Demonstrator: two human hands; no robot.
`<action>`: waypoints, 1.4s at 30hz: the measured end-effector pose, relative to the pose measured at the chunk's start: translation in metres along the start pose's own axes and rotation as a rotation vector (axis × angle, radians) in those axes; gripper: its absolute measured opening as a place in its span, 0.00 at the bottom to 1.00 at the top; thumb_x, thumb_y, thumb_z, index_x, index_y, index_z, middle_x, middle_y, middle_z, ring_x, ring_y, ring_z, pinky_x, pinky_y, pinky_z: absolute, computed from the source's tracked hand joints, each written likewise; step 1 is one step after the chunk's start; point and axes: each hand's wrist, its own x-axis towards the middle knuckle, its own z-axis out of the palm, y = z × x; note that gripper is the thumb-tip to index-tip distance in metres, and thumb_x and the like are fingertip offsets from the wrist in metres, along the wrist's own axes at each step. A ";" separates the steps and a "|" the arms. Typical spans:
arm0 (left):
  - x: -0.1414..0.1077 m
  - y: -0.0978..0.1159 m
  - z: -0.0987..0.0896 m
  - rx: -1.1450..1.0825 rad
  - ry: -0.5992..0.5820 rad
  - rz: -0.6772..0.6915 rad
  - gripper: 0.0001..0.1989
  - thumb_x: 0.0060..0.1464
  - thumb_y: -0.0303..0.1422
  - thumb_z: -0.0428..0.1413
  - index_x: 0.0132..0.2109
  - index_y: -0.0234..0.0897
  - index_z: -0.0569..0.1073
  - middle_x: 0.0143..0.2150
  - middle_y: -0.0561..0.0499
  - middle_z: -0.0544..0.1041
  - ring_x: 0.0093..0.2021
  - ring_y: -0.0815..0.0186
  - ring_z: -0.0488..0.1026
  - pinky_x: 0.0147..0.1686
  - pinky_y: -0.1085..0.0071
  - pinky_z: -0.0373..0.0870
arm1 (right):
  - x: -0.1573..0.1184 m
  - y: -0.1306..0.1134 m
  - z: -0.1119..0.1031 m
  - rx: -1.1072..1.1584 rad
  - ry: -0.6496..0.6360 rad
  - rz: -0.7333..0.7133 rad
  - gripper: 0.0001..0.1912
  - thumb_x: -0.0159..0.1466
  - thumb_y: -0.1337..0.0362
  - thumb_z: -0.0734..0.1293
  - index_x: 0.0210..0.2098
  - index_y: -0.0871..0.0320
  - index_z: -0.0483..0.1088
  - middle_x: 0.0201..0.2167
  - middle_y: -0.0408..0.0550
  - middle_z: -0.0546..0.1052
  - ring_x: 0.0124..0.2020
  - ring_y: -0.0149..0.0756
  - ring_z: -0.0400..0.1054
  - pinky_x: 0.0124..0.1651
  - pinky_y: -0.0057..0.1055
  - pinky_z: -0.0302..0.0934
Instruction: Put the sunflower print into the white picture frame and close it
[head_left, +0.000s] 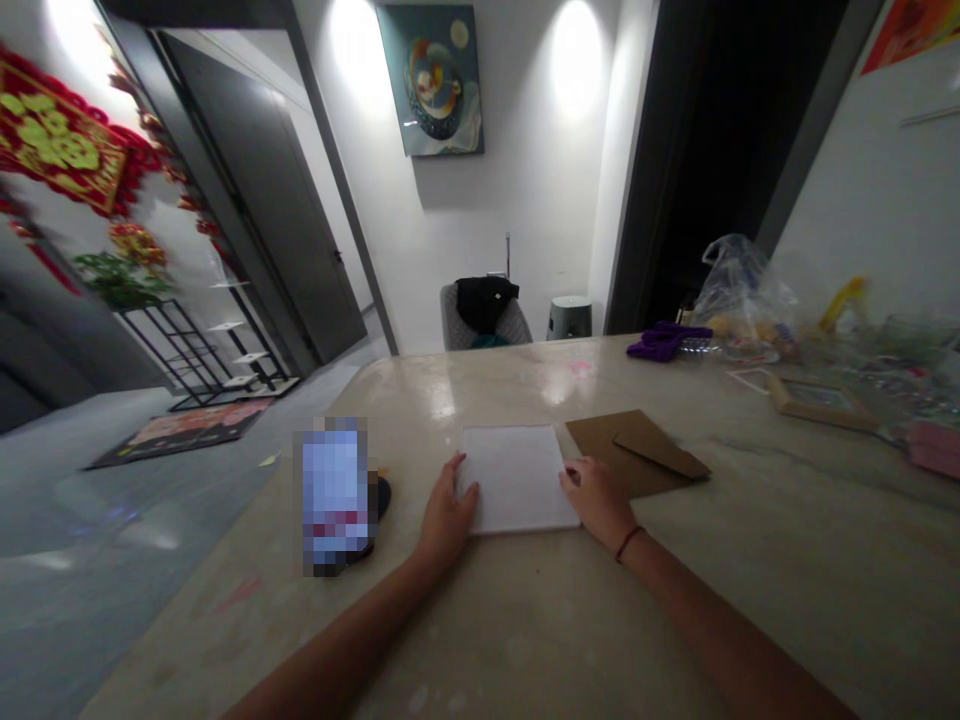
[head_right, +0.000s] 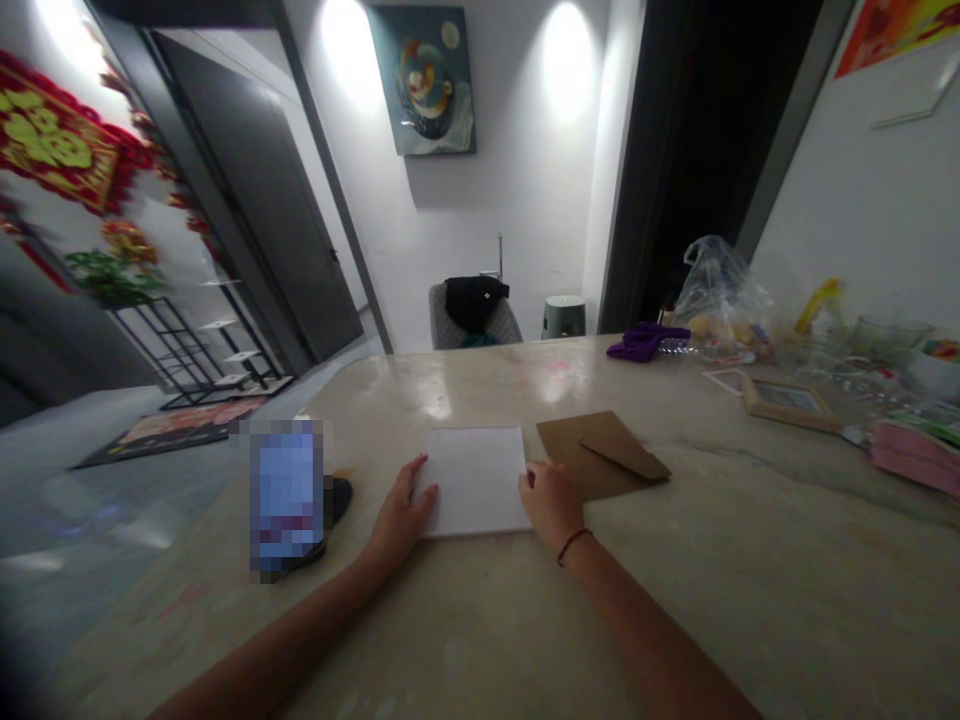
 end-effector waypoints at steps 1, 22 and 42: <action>0.001 0.000 -0.001 -0.105 0.026 -0.026 0.23 0.51 0.29 0.49 0.55 0.34 0.59 0.58 0.41 0.63 0.58 0.60 0.60 0.56 0.59 0.56 | 0.002 0.003 0.004 0.159 0.001 0.031 0.12 0.57 0.65 0.59 0.32 0.59 0.73 0.34 0.53 0.76 0.37 0.37 0.69 0.41 0.32 0.60; 0.012 0.015 -0.014 -0.853 -0.276 -0.475 0.10 0.50 0.31 0.53 0.41 0.34 0.66 0.37 0.45 0.77 0.31 0.66 0.76 0.25 0.74 0.71 | -0.016 -0.020 0.012 0.198 0.200 -0.377 0.19 0.58 0.59 0.61 0.47 0.60 0.67 0.49 0.57 0.69 0.53 0.45 0.59 0.56 0.47 0.52; 0.011 0.010 -0.016 -0.949 -0.362 -0.404 0.27 0.36 0.24 0.60 0.46 0.34 0.62 0.43 0.44 0.74 0.33 0.65 0.75 0.30 0.70 0.71 | -0.036 -0.039 0.029 0.214 0.012 -0.359 0.32 0.51 0.52 0.67 0.51 0.62 0.64 0.52 0.59 0.67 0.55 0.47 0.58 0.57 0.46 0.51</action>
